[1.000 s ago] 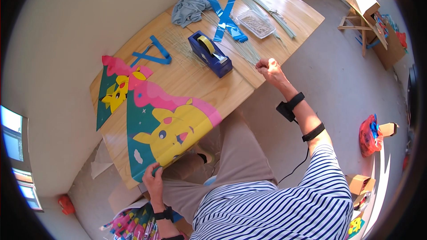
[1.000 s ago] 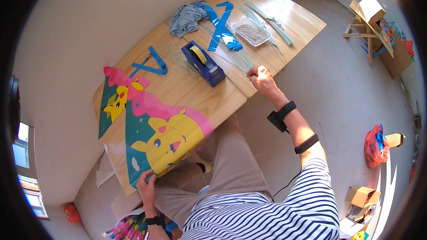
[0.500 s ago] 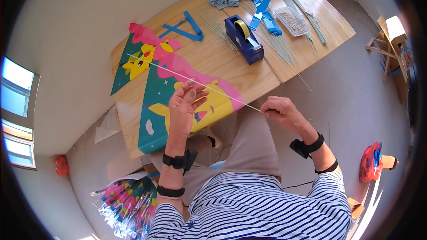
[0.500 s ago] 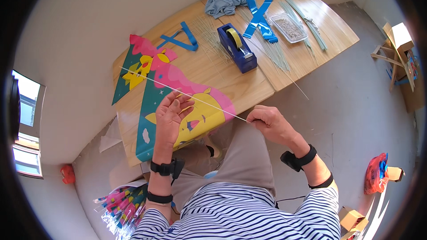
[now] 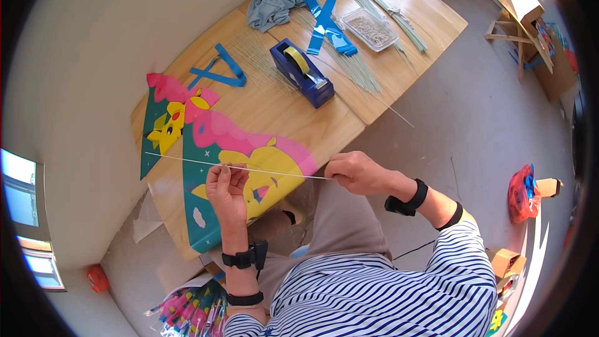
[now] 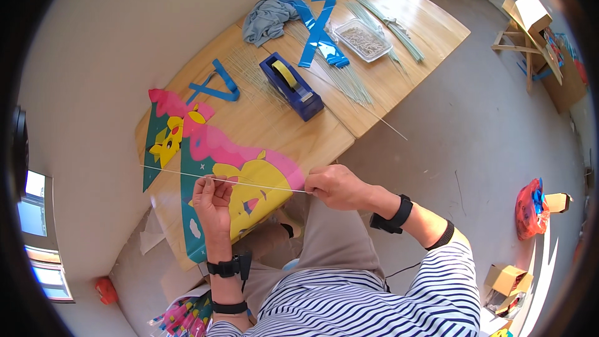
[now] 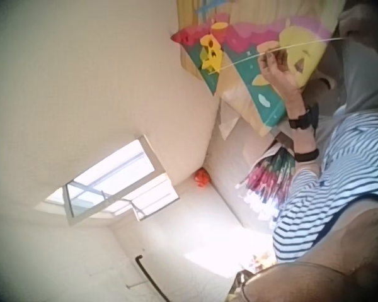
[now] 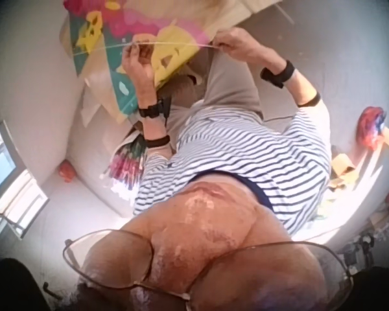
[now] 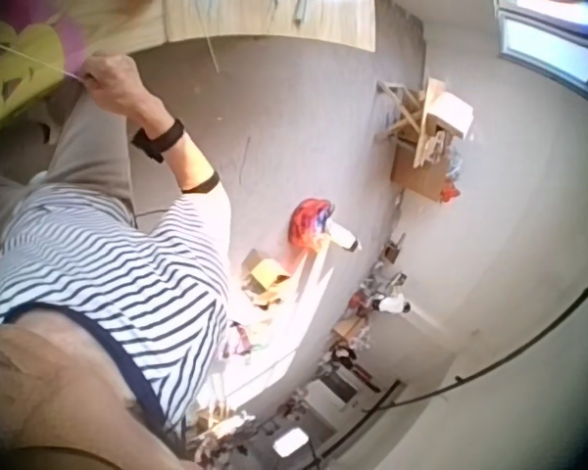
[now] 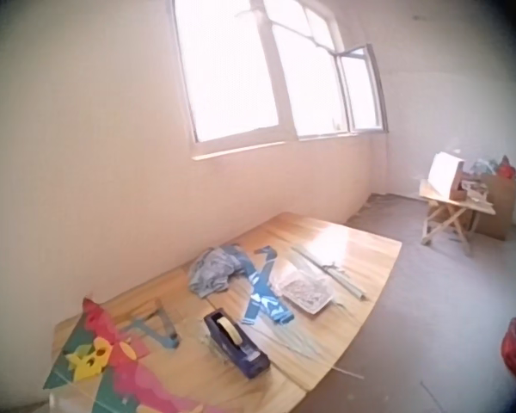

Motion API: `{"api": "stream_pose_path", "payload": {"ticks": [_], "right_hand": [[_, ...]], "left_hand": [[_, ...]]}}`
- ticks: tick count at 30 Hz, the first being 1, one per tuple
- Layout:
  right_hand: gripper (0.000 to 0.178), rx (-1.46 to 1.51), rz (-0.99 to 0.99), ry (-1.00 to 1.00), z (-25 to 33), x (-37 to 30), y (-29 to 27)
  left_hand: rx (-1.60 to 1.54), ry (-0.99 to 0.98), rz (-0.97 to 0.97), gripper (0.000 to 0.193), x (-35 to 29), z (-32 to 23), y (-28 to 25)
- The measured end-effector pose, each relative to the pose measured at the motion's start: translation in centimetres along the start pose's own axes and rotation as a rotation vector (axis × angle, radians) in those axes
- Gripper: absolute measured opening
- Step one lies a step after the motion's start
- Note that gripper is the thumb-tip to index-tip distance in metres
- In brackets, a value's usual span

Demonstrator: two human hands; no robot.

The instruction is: Assembling a Pikachu-themed kite by folding and attaching plastic components.

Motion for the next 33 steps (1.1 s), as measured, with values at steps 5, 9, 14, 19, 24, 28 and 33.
{"api": "stream_pose_path", "payload": {"ticks": [5, 9, 14, 19, 24, 28, 33], "right_hand": [[0.006, -0.002, -0.086, -0.003, -1.7, 2.2, -4.6], [0.008, -0.223, -0.597, 0.163, -9.6, 5.1, -14.6], [0.017, -0.404, -0.584, 0.495, -18.3, 12.2, -19.5], [0.013, -0.495, -0.53, 0.536, -22.7, 18.9, -18.2], [0.014, -0.541, -0.42, 0.579, -25.1, 21.2, -17.3], [0.015, -0.478, -0.415, 0.658, -27.5, 21.5, -17.5], [0.014, -0.428, -0.42, 0.669, -27.9, 21.7, -18.1]], "left_hand": [[0.014, 0.052, -0.125, 0.009, 0.4, -0.7, -2.7], [0.016, 0.074, -0.252, 0.009, -0.3, -2.0, -5.5], [0.152, -0.004, -0.288, 0.009, -2.1, -2.3, -6.3], [0.192, -0.101, -0.397, 0.01, -3.5, -1.7, -8.1], [0.207, -0.149, -0.461, 0.01, -4.0, -1.1, -9.1], [0.195, -0.164, -0.456, 0.009, -3.6, -0.3, -9.3], [0.186, -0.161, -0.434, 0.008, -3.3, 0.1, -8.8]]}}
Point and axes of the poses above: each hand's wrist, its own x-axis towards the middle knuckle, its own y-axis out of the palm, z = x × y, the point moved 6 cm from there along x, towards the middle knuckle, and after that the axes turned 13 degrees about z, right-handed, at the moved point
